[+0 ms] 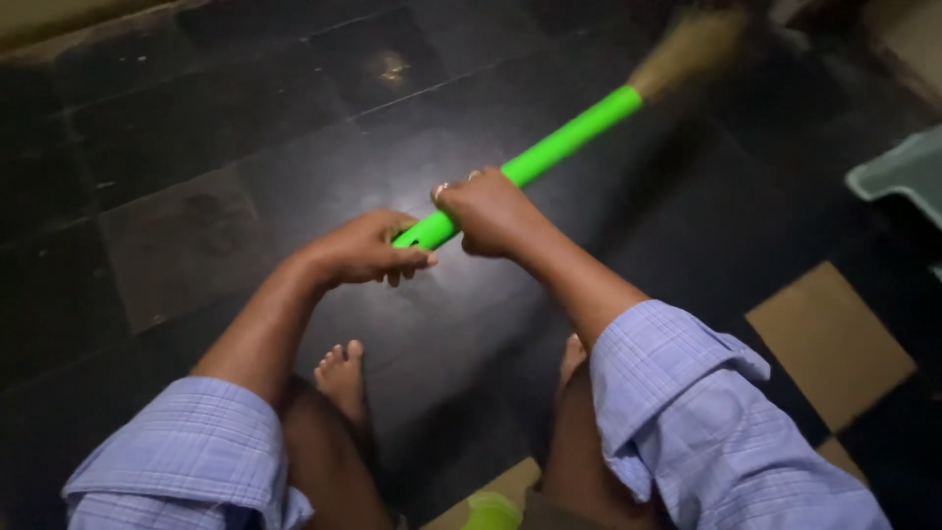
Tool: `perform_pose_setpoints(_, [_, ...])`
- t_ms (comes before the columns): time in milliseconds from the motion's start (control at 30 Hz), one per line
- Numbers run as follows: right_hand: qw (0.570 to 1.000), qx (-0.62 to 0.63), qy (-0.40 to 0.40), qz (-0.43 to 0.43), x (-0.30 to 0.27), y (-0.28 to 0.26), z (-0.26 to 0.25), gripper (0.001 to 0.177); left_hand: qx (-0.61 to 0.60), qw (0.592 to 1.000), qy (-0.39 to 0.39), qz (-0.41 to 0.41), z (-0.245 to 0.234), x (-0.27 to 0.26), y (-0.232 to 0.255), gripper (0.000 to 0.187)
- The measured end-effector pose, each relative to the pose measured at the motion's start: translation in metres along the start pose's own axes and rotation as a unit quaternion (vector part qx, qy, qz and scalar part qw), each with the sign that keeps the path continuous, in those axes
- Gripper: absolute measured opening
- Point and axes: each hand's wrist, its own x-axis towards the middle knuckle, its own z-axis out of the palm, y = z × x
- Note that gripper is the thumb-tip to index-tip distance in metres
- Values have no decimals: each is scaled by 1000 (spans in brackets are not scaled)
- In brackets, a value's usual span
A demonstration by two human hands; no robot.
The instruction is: The person sweeps a dark tiled floor using a green-handled broom. They move the broom back and forth across the floor, gathering debris into a small pile.
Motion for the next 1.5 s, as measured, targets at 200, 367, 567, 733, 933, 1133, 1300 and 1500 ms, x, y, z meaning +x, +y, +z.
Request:
perform_pose_setpoints(200, [961,86,-232,126,-56,-9,13,32,284,957,-58,-12,45,31,12,27])
perform_pose_setpoints(367, [923,153,-260,239,-89,-14,10,27,510,858,21,57,81,53,32,22])
perform_pose_setpoints(567, [894,206,-256,305,-104,-17,30,31,609,784,-7,119,113,57,46,11])
perform_pose_setpoints(733, [876,201,-336,281,-92,-22,33,36,587,804,-76,63,110,48,40,40])
perform_pose_setpoints(933, [897,159,-354,211,-64,-23,53,36,583,810,-61,33,94,38,28,46])
perform_pose_setpoints(1133, [937,96,-288,171,-37,-19,70,21,548,836,1,-33,76,33,22,40])
perform_pose_setpoints(1300, [954,83,-253,137,-24,-20,82,23,526,846,33,-79,73,28,15,38])
perform_pose_setpoints(1500, [973,78,-188,107,-11,-22,83,23,510,851,57,-112,60,35,0,42])
